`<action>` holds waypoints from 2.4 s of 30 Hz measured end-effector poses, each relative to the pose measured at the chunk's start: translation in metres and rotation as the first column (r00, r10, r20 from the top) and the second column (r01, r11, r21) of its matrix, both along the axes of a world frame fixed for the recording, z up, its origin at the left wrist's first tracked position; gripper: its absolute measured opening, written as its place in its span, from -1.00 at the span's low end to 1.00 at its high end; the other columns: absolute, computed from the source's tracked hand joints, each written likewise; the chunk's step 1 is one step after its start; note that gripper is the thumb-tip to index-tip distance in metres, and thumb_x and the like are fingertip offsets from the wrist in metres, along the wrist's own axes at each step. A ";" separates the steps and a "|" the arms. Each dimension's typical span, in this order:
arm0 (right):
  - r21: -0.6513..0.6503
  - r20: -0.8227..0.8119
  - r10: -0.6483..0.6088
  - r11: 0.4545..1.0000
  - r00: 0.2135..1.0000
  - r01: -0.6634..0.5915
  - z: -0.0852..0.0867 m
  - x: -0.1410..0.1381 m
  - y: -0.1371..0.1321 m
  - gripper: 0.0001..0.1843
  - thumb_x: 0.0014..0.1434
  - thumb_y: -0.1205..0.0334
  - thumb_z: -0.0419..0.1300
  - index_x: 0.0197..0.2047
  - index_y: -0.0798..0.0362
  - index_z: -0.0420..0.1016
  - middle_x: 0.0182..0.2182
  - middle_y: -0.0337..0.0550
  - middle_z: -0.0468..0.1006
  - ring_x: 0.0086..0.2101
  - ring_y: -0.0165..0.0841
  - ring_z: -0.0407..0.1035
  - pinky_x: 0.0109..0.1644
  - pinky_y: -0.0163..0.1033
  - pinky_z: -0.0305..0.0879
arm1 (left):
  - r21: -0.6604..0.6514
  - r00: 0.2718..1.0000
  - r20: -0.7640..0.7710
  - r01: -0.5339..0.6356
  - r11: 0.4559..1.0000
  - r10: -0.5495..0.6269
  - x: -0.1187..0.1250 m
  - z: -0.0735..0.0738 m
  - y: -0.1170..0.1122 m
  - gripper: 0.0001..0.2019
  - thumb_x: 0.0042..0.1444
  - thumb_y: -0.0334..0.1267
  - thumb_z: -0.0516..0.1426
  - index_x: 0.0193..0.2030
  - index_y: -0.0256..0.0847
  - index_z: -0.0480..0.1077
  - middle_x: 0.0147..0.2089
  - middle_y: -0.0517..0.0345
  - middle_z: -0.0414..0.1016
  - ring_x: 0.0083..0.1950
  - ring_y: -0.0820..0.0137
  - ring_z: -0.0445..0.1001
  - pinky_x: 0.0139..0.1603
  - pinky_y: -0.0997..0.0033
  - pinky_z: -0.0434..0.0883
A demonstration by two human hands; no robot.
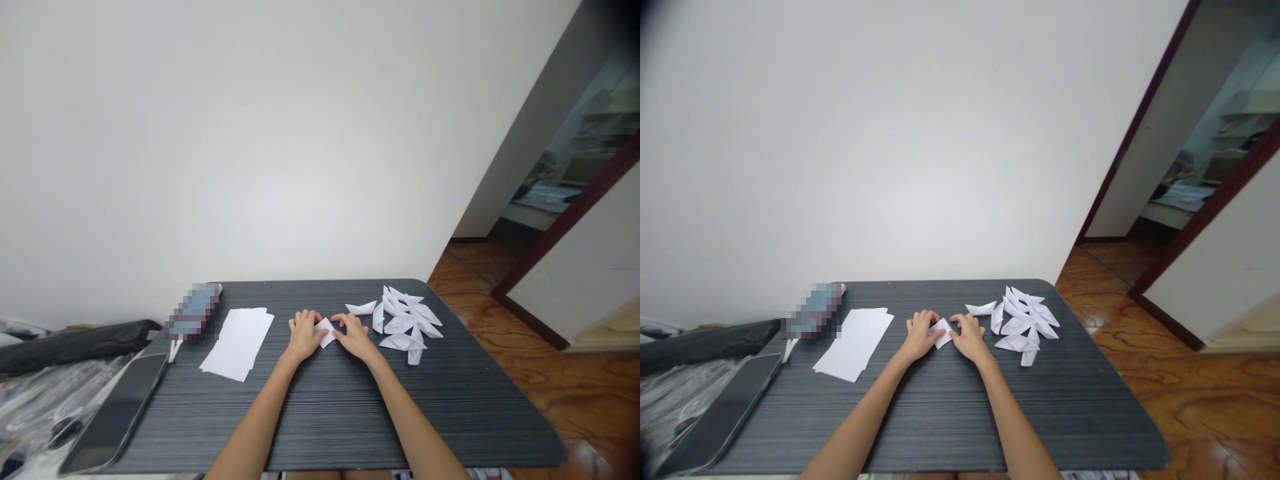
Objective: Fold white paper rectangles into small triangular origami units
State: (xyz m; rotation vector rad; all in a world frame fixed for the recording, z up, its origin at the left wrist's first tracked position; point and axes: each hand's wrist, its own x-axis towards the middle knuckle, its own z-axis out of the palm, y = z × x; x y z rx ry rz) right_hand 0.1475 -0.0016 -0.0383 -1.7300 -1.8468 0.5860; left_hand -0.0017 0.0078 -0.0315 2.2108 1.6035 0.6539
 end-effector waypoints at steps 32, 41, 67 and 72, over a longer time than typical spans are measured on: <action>0.424 -0.268 0.254 0.897 0.929 -0.123 0.017 0.009 -0.005 -0.81 0.07 0.25 0.05 -0.51 0.09 0.41 -0.51 -0.22 0.31 -0.51 -0.45 0.19 -0.43 -0.32 0.16 | 0.244 0.892 0.327 0.239 0.940 -0.312 -0.017 0.024 0.000 -0.78 0.09 -0.23 0.00 -0.27 -0.24 0.43 -0.37 0.09 0.41 -0.36 0.45 0.31 -0.34 0.48 0.27; 0.396 0.160 0.380 0.821 0.911 -0.412 0.010 0.012 -0.032 -0.76 0.14 0.37 -0.06 -0.32 0.04 0.43 -0.35 -0.12 0.38 -0.28 -0.34 0.26 -0.18 -0.20 0.21 | 0.243 0.898 -0.033 0.433 0.868 -0.438 -0.030 0.016 -0.020 -0.75 0.14 -0.32 -0.09 -0.31 -0.23 0.41 -0.27 0.05 0.33 -0.21 0.40 0.26 -0.16 0.36 0.26; 0.209 0.234 0.034 0.974 0.972 -0.084 -0.001 0.004 -0.018 -0.91 0.10 0.21 0.01 -0.32 -0.04 0.31 -0.40 -0.19 0.27 -0.29 -0.31 0.17 -0.29 -0.25 -0.01 | 0.106 0.989 -0.087 0.125 0.986 -0.116 -0.012 0.003 -0.015 -0.79 0.06 -0.35 -0.02 -0.22 -0.05 0.37 -0.25 0.12 0.26 -0.20 0.32 0.19 -0.23 0.30 0.17; 0.221 0.271 0.005 0.973 0.963 -0.068 -0.002 0.000 -0.018 -0.87 0.14 0.24 -0.03 -0.30 -0.07 0.32 -0.40 -0.18 0.27 -0.31 -0.32 0.15 -0.31 -0.26 -0.06 | 0.178 0.924 -0.250 0.339 0.924 -0.290 -0.006 0.010 -0.026 -0.69 0.06 -0.50 -0.13 -0.18 -0.23 0.36 -0.19 0.00 0.24 -0.17 0.30 0.18 -0.19 0.31 0.19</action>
